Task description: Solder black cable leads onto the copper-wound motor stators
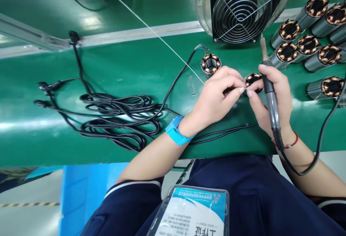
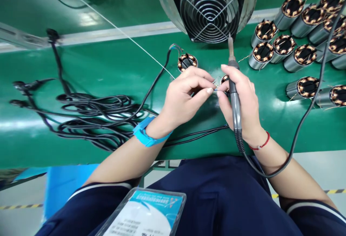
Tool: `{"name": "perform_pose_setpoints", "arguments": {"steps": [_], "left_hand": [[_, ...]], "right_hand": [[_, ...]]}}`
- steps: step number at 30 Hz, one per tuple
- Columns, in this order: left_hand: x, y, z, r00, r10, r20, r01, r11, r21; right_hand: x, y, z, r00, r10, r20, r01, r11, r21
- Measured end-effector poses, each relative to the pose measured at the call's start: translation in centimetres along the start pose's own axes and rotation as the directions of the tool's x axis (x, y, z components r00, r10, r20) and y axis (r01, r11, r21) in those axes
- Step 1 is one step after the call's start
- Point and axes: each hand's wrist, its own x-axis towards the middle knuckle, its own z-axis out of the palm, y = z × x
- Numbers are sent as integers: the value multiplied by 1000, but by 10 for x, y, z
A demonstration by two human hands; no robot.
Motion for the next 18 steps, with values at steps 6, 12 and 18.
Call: {"name": "perform_pose_setpoints", "arguments": {"steps": [6, 12, 18], "left_hand": [[-2, -3, -1, 992, 117, 40, -121, 985, 121], [-2, -5, 1, 997, 73, 8, -74, 990, 117], [0, -8, 2, 997, -71, 19, 69, 995, 73]], "right_hand": [[0, 3, 3, 999, 43, -2, -43, 997, 66], [0, 13, -14, 988, -45, 148, 47, 999, -9], [7, 23, -28, 952, -138, 272, 157, 986, -49]]}}
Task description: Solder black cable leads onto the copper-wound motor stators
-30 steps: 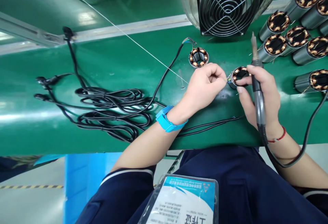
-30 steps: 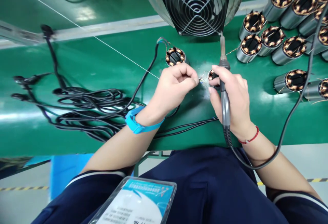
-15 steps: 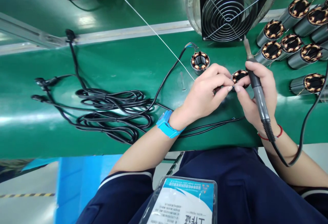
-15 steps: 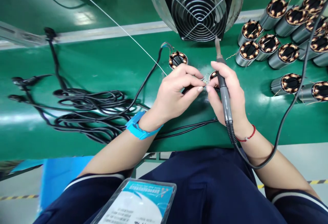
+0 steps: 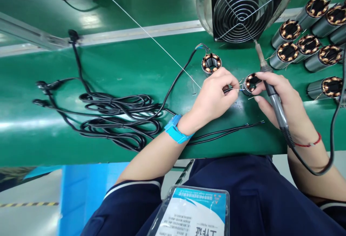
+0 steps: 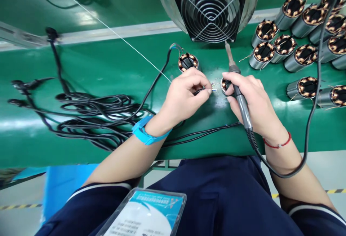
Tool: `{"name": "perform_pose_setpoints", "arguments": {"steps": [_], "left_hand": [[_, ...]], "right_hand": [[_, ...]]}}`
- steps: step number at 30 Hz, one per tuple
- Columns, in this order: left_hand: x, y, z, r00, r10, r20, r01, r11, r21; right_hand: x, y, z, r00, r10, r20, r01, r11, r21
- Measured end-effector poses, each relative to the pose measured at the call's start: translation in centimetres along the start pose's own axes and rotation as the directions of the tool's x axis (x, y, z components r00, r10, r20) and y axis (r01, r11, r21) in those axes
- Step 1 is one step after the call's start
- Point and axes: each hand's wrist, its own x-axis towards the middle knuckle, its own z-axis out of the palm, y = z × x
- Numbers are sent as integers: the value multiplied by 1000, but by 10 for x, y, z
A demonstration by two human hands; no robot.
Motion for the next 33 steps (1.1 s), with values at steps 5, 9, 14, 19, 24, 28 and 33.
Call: {"name": "perform_pose_setpoints", "arguments": {"steps": [5, 9, 14, 19, 24, 28, 33], "left_hand": [[2, 0, -1, 998, -55, 4, 55, 998, -25], [3, -1, 0, 998, -65, -2, 65, 997, -37], [3, -2, 1, 998, -69, 3, 69, 996, -51], [3, -1, 1, 998, -69, -12, 67, 993, -92], [2, -1, 4, 998, -54, -21, 52, 996, -76], [2, -1, 5, 999, -47, -2, 46, 997, -54], [1, 1, 8, 999, -35, 8, 35, 999, -28]], "right_hand": [[12, 3, 4, 998, 14, -54, -15, 1000, -19], [9, 0, -3, 999, -48, 11, 46, 991, 125], [4, 2, 0, 998, -8, 61, 6, 1000, 25], [11, 6, 18, 991, 59, -116, -67, 995, -68], [6, 1, 17, 988, 11, -152, -25, 996, -85], [-12, -10, 11, 957, 108, -268, -103, 994, 32], [-36, -13, 14, 829, 140, -542, -75, 987, 141]]}}
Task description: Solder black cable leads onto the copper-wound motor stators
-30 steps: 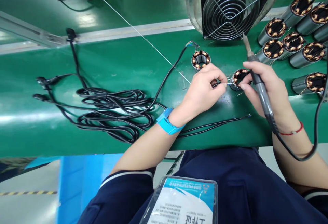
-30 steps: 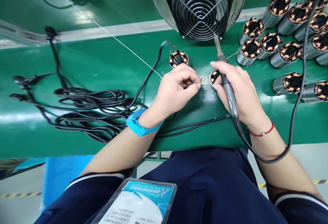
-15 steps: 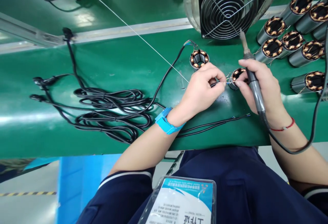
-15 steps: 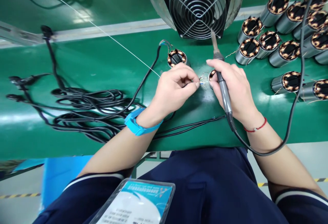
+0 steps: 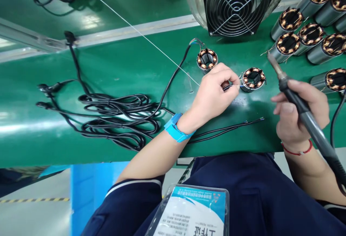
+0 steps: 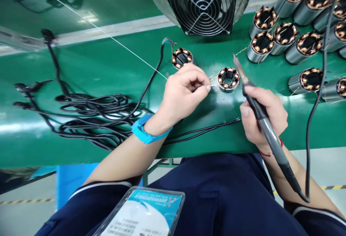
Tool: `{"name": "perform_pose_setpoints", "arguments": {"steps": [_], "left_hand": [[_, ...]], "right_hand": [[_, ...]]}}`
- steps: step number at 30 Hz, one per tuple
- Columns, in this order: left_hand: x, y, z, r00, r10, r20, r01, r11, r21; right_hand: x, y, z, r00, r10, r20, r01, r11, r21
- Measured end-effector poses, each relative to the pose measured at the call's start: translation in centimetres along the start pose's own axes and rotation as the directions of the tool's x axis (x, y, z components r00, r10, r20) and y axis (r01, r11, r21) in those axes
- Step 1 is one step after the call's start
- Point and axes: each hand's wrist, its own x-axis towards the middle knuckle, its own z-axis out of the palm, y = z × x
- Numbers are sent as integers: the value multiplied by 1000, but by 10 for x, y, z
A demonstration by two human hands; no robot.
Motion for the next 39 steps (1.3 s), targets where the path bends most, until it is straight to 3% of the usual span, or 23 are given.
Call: {"name": "perform_pose_setpoints", "arguments": {"steps": [3, 6, 10, 15, 25, 31, 39], "left_hand": [[0, 1, 1, 1000, 6, -8, -6, 1000, 6], [0, 0, 2, 1000, -4, -29, 4, 1000, -4], [1, 0, 2, 999, -29, -26, 29, 999, -14], [2, 0, 2, 999, -19, -32, 19, 1000, -22], [1, -5, 4, 998, 14, -57, -16, 999, -46], [2, -4, 4, 999, 12, -48, -13, 999, -34], [2, 0, 2, 998, -2, -58, -1, 999, -42]], "right_hand": [[-6, 5, -3, 993, -115, -33, 116, 993, 21], [-6, 7, -4, 977, -210, 30, 206, 973, 102], [-3, 4, -3, 968, -214, 133, 194, 970, 146], [-2, 2, -4, 954, -255, 160, 227, 959, 172], [-4, 0, -5, 956, -215, 200, 179, 966, 186], [-3, 5, -1, 966, -234, 108, 221, 968, 123], [-4, 0, -1, 956, -89, 281, 88, 996, 15]]}}
